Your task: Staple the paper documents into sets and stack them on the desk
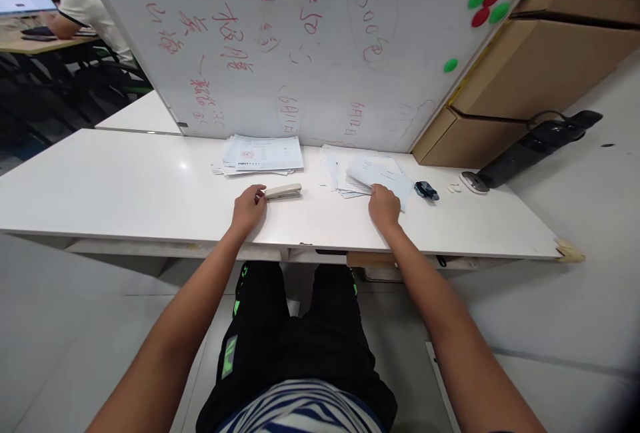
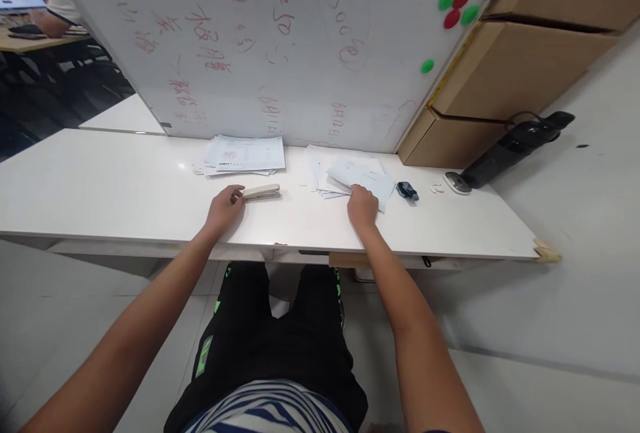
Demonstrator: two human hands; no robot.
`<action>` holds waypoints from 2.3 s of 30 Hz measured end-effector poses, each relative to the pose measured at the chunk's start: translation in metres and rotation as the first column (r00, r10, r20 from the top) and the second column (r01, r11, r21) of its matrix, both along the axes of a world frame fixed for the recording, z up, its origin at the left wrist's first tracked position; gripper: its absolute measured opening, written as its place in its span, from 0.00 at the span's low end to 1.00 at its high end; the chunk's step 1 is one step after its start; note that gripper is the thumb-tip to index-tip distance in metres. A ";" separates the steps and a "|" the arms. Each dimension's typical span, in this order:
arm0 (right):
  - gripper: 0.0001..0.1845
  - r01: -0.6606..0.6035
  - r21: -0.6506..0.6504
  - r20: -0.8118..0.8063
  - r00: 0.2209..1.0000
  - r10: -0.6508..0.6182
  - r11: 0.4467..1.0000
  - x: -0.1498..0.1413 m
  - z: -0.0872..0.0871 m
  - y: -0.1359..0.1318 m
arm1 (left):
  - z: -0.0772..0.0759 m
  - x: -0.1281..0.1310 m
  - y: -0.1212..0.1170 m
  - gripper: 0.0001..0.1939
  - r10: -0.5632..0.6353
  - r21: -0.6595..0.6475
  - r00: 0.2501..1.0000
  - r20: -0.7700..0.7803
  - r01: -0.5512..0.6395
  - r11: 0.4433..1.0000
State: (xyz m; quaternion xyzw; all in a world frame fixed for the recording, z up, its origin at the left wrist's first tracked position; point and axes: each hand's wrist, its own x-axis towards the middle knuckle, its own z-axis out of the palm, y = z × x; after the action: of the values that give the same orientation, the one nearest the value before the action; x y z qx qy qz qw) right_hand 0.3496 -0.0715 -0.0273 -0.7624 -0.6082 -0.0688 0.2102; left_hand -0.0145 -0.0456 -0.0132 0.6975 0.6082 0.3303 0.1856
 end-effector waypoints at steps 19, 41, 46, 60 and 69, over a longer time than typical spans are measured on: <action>0.16 0.069 0.331 -0.102 0.994 -0.037 0.941 0.002 -0.009 0.005 | 0.009 0.013 -0.013 0.15 -0.032 0.337 0.985 -0.167 0.088 0.938; 0.22 0.113 0.489 -0.177 0.984 -0.028 0.865 0.013 -0.014 0.013 | -0.002 0.213 0.039 0.17 -0.307 0.217 0.829 -0.468 0.444 0.869; 0.21 0.039 0.477 -0.071 0.997 -0.005 0.878 0.009 -0.013 0.010 | 0.002 0.212 0.041 0.14 -0.324 0.152 0.816 -0.480 0.440 0.885; 0.18 -0.084 0.355 0.001 0.996 0.089 0.931 0.002 -0.007 0.007 | -0.004 0.209 0.044 0.08 -0.457 0.103 0.846 0.273 0.447 0.889; 0.13 -0.114 0.281 -0.014 0.992 0.123 0.953 0.005 -0.009 0.007 | 0.000 0.205 0.043 0.10 -0.495 0.228 0.864 0.088 0.467 0.855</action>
State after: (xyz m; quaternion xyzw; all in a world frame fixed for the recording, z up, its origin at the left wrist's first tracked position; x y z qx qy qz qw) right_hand 0.3550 -0.0646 -0.0359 -0.6881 -0.6338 -0.1294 0.3287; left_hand 0.1904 -0.0025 -0.0129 0.8170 0.3631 0.3814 0.2349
